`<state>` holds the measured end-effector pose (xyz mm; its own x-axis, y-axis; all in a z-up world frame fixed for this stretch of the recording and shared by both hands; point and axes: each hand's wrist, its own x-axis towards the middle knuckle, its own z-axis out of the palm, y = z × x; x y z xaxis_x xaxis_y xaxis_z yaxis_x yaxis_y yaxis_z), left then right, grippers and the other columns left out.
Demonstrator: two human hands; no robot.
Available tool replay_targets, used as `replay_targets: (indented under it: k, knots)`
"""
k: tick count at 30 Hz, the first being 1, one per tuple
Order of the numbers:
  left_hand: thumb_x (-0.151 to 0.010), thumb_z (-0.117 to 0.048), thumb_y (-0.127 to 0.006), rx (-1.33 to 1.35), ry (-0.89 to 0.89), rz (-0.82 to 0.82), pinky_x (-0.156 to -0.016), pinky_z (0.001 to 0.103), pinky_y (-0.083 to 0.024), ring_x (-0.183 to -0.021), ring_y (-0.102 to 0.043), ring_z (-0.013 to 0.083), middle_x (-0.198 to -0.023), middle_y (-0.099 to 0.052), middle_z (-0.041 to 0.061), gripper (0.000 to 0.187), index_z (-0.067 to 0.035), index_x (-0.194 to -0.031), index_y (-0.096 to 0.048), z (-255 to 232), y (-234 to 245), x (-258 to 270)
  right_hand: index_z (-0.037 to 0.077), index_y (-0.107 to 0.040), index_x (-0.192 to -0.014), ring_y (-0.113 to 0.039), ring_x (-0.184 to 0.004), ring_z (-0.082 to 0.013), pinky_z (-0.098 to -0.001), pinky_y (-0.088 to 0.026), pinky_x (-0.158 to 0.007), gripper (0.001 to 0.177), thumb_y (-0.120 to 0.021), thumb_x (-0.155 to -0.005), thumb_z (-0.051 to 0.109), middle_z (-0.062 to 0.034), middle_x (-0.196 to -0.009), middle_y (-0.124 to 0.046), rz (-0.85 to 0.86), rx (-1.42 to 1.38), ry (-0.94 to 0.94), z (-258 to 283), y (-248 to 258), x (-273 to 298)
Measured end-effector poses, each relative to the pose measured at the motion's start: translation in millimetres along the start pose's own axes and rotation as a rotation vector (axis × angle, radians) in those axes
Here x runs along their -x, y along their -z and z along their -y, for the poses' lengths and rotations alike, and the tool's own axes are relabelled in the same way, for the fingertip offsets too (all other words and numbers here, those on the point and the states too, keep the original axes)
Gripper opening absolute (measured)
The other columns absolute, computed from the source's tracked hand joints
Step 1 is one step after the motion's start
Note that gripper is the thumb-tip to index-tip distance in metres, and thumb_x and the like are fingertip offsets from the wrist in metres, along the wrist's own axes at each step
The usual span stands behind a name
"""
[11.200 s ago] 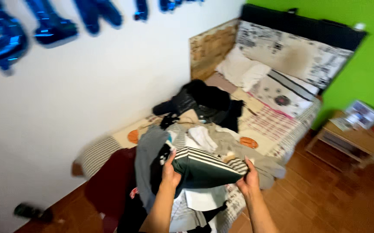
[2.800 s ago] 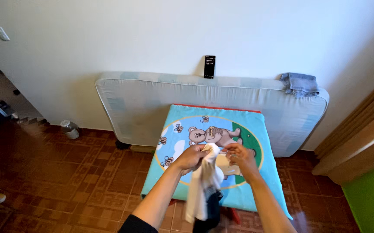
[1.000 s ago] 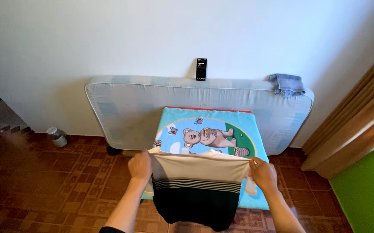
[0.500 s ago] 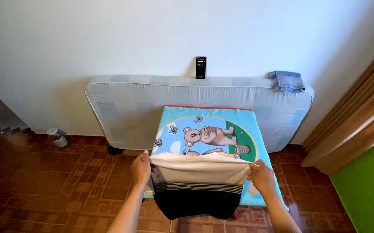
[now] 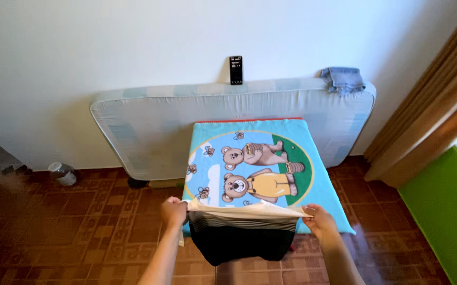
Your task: The person picks up a shirt, spreads it flat on a table, folds it by hand, and carries the folded shirt toward a wardrobe.
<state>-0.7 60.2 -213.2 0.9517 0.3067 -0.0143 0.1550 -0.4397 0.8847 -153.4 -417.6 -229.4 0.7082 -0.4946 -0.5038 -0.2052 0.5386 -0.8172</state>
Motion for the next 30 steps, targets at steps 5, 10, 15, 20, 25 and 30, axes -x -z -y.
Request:
replay_targets:
  k: [5,10,15,20,25,30]
  knots:
    - [-0.086,0.001,-0.052,0.642,0.444,0.13,-0.049,0.037,-0.046,-0.055,-0.06,0.0232,-0.077,-0.071,0.015,0.021,-0.001,-0.095,-0.071,31.1,-10.0,-12.4,-0.003,-0.059,-0.135,-0.052,-0.087,-0.0159,-0.0266,-0.044,-0.063,0.044,-0.057,-0.091,-0.007,-0.0138,-0.113,-0.057,0.224,-0.446,-0.301,-5.2,19.2,5.4]
    - [-0.09,0.0,-0.062,0.734,0.368,0.045,-0.051,0.032,-0.047,-0.061,-0.06,0.0199,-0.08,-0.07,0.013,0.011,0.005,-0.096,-0.071,35.9,-4.3,5.4,-0.005,-0.062,-0.13,-0.05,-0.074,-0.0174,-0.0282,-0.045,-0.061,0.034,-0.055,-0.097,0.001,-0.0134,-0.101,-0.061,0.11,-0.213,-0.143,7.2,30.3,7.7]
    - [-0.089,0.004,-0.068,0.64,0.336,-0.073,-0.058,0.026,-0.052,-0.069,-0.067,0.016,-0.09,-0.074,0.014,0.022,0.006,-0.111,-0.073,34.8,-3.0,33.0,-0.007,-0.063,-0.131,-0.054,-0.069,-0.0169,-0.0289,-0.045,-0.057,0.038,-0.053,-0.094,-0.007,-0.0168,-0.102,-0.065,0.112,-0.038,0.085,12.6,48.7,11.7]
    - [-0.087,0.007,-0.06,0.92,0.427,-0.055,-0.05,0.034,-0.045,-0.063,-0.06,0.0214,-0.098,-0.071,0.022,0.045,-0.001,-0.131,-0.061,21.3,5.6,59.4,0.0,-0.063,-0.137,-0.048,-0.058,-0.0172,-0.029,-0.041,-0.05,0.049,-0.058,-0.09,-0.011,-0.0177,-0.103,-0.07,-0.059,0.077,0.112,16.9,65.2,14.6]
    - [-0.094,0.001,-0.066,0.69,0.191,-0.215,-0.065,0.031,-0.051,-0.081,-0.067,0.0209,-0.111,-0.074,0.017,0.035,0.004,-0.129,-0.067,-17.4,23.0,102.7,0.007,-0.065,-0.14,-0.053,-0.062,-0.0152,-0.0277,-0.043,-0.051,0.059,-0.069,-0.084,-0.01,-0.011,-0.105,-0.073,-0.137,0.127,0.246,34.9,65.7,44.2]
    - [-0.089,0.007,-0.061,0.672,0.06,-0.224,-0.081,0.029,-0.056,-0.099,-0.071,0.0208,-0.12,-0.074,0.017,0.038,0.007,-0.125,-0.073,-31.8,34.3,109.3,0.005,-0.067,-0.138,-0.059,-0.071,-0.0127,-0.0264,-0.043,-0.055,0.06,-0.075,-0.08,-0.009,-0.0111,-0.109,-0.072,-0.133,0.108,0.265,48.3,69.6,56.8]
